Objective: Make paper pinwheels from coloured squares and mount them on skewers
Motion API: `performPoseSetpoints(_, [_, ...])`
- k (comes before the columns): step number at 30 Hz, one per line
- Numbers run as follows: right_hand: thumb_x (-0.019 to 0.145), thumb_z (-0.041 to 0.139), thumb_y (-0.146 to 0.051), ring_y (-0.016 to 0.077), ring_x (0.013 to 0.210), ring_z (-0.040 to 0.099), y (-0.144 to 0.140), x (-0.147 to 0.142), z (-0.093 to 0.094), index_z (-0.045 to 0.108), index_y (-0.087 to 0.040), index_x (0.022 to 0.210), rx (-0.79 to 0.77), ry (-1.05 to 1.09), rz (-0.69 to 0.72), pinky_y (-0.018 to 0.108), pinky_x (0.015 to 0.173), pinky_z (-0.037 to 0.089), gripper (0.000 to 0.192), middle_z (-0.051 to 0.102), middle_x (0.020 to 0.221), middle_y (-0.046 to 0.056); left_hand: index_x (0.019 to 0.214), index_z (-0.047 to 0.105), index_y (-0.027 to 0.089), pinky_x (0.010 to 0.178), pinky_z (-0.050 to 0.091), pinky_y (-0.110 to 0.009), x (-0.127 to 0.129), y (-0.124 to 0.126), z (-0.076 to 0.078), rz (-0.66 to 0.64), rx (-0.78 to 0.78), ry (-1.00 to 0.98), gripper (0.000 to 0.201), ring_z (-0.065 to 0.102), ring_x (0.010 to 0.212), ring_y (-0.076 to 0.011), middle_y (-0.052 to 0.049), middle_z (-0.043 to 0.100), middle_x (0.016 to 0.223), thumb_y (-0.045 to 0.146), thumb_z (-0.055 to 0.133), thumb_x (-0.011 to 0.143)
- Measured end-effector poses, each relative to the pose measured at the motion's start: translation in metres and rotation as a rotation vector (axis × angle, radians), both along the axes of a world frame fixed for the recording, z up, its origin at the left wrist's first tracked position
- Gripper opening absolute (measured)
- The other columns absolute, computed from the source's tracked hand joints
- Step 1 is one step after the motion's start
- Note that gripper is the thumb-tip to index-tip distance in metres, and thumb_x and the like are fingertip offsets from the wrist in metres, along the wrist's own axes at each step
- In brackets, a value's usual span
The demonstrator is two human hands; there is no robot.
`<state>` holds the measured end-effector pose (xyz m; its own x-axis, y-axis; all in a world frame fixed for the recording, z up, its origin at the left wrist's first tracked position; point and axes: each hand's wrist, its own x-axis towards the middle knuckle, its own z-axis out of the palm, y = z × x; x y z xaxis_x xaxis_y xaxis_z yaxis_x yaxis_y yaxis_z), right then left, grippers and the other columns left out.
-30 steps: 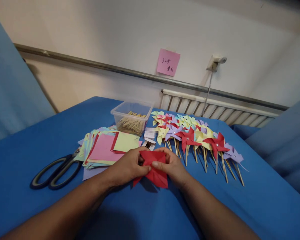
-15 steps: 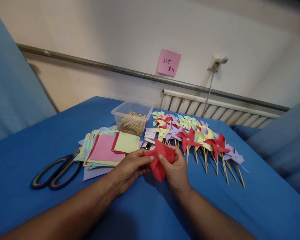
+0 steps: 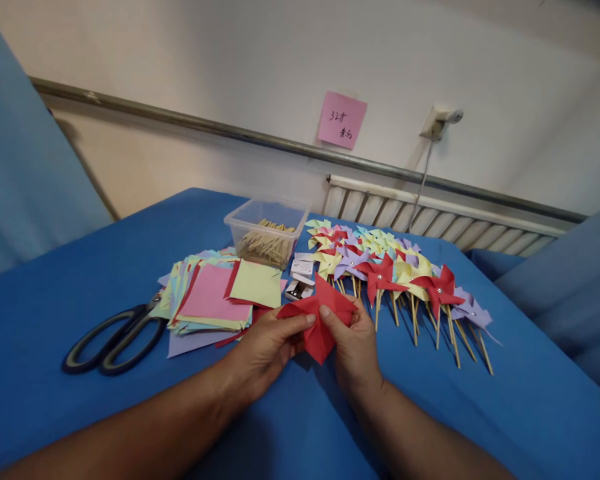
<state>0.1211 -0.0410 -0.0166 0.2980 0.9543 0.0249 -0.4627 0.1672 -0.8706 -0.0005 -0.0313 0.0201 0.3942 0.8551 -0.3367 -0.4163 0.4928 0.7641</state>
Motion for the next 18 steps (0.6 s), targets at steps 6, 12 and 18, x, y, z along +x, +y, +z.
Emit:
performPoseSetpoints(6, [0.073, 0.074, -0.033, 0.0176, 0.077, 0.066, 0.002, 0.001, -0.004, 0.057, -0.021, 0.101, 0.008, 0.043, 0.086, 0.033, 0.074, 0.053, 0.036, 0.07, 0.09, 0.003, 0.093, 0.072, 0.013, 0.074, 0.05, -0.028, -0.002, 0.002, 0.004, 0.062, 0.081, 0.106, 0.026, 0.067, 0.077, -0.0186, -0.007, 0.075, 0.085, 0.019, 0.075, 0.068])
performPoseSetpoints(12, [0.087, 0.057, -0.042, 0.013, 0.065, 0.059, -0.003, 0.004, 0.009, 0.053, -0.024, 0.109, 0.067, -0.214, -0.038, 0.027, 0.064, 0.047, 0.029, 0.062, 0.074, -0.002, 0.094, 0.071, 0.014, 0.079, 0.051, -0.029, -0.014, 0.014, 0.013, 0.138, 0.123, 0.05, 0.025, 0.066, 0.083, -0.0192, -0.006, 0.075, 0.09, 0.018, 0.073, 0.069])
performPoseSetpoints(18, [0.085, 0.06, -0.033, 0.0139, 0.066, 0.056, -0.009, 0.006, 0.012, 0.053, -0.029, 0.111, 0.244, -0.371, 0.06, 0.028, 0.063, 0.047, 0.026, 0.06, 0.082, -0.001, 0.095, 0.07, 0.015, 0.079, 0.053, -0.029, -0.023, 0.02, 0.018, 0.175, 0.119, 0.005, 0.026, 0.067, 0.082, -0.0178, -0.005, 0.074, 0.094, 0.017, 0.073, 0.07])
